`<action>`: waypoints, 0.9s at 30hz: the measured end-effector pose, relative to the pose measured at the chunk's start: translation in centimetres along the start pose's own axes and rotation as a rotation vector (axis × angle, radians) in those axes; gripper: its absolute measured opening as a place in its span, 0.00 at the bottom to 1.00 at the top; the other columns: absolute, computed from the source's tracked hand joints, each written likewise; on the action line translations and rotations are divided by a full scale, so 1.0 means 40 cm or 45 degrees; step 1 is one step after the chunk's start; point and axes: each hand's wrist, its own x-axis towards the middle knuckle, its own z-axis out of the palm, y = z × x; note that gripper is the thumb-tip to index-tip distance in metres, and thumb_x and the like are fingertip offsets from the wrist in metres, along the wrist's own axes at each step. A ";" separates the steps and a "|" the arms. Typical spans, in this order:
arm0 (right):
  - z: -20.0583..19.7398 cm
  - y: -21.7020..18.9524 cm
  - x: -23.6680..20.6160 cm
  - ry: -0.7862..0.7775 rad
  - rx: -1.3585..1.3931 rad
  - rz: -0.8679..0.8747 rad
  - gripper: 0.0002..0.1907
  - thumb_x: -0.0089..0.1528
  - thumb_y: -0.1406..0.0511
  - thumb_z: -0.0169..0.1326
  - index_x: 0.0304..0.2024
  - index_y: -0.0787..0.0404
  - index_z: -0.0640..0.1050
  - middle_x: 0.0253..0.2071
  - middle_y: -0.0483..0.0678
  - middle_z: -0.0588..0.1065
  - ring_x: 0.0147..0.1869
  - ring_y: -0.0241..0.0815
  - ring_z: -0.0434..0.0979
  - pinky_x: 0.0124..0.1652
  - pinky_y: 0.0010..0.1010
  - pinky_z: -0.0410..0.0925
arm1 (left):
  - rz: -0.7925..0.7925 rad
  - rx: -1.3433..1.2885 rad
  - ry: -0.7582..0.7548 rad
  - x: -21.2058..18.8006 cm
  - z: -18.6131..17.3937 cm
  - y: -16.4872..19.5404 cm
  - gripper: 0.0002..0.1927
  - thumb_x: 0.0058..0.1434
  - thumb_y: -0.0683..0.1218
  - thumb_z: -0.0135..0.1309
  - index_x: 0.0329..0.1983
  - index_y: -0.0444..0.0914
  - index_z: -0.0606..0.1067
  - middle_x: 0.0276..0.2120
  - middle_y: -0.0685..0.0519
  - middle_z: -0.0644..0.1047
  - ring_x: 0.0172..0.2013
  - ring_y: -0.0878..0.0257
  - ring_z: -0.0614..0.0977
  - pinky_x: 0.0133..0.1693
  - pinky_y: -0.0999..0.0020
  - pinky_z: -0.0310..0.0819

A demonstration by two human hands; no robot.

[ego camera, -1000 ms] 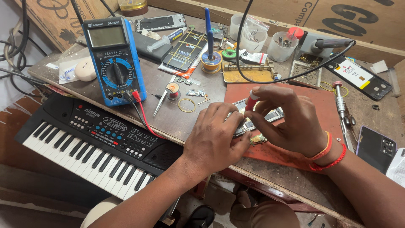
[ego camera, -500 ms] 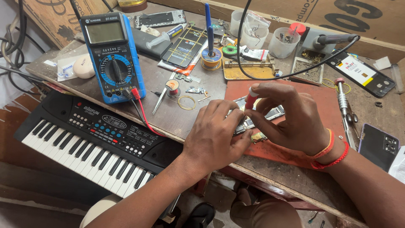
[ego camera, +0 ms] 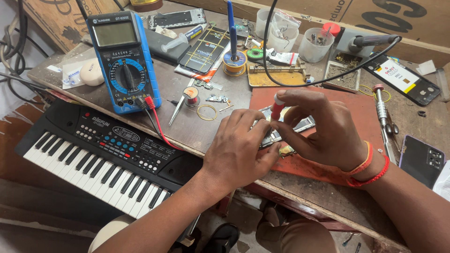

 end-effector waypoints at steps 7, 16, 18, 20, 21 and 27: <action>0.004 -0.004 0.000 -0.013 0.014 -0.013 0.29 0.61 0.72 0.65 0.60 0.64 0.66 0.47 0.51 0.79 0.40 0.39 0.85 0.37 0.29 0.76 | 0.010 -0.025 0.034 -0.001 0.000 0.000 0.20 0.58 0.50 0.63 0.47 0.33 0.75 0.48 0.44 0.74 0.53 0.48 0.75 0.54 0.52 0.70; 0.003 -0.006 -0.002 -0.023 0.026 0.000 0.29 0.62 0.72 0.65 0.60 0.63 0.65 0.47 0.51 0.79 0.40 0.38 0.85 0.36 0.28 0.76 | 0.015 -0.028 0.034 -0.001 -0.001 0.002 0.19 0.58 0.50 0.63 0.46 0.34 0.76 0.48 0.44 0.74 0.53 0.48 0.75 0.54 0.51 0.69; 0.002 -0.005 -0.001 -0.025 0.025 0.003 0.29 0.61 0.71 0.65 0.61 0.64 0.65 0.47 0.50 0.79 0.39 0.38 0.85 0.36 0.28 0.76 | 0.016 -0.032 0.019 -0.001 -0.002 0.001 0.18 0.59 0.50 0.63 0.46 0.33 0.75 0.48 0.44 0.73 0.53 0.49 0.75 0.54 0.52 0.70; 0.002 -0.005 -0.001 -0.024 0.025 0.002 0.29 0.61 0.71 0.65 0.61 0.64 0.65 0.47 0.50 0.79 0.39 0.38 0.85 0.36 0.28 0.76 | 0.019 -0.031 0.018 -0.001 -0.002 0.001 0.18 0.59 0.50 0.63 0.46 0.33 0.75 0.48 0.44 0.73 0.53 0.49 0.75 0.54 0.52 0.70; 0.003 -0.005 -0.001 -0.022 0.026 0.000 0.29 0.61 0.71 0.65 0.60 0.64 0.65 0.47 0.50 0.79 0.40 0.38 0.85 0.36 0.28 0.76 | 0.022 -0.029 0.024 -0.001 -0.002 0.002 0.19 0.59 0.50 0.63 0.46 0.33 0.75 0.48 0.44 0.73 0.53 0.49 0.75 0.54 0.52 0.70; 0.003 -0.004 0.000 -0.025 0.030 0.001 0.29 0.61 0.71 0.65 0.60 0.63 0.66 0.47 0.50 0.79 0.40 0.38 0.85 0.36 0.28 0.76 | 0.014 -0.021 0.028 -0.001 -0.002 0.001 0.19 0.58 0.50 0.63 0.46 0.33 0.76 0.48 0.44 0.73 0.53 0.49 0.75 0.54 0.52 0.70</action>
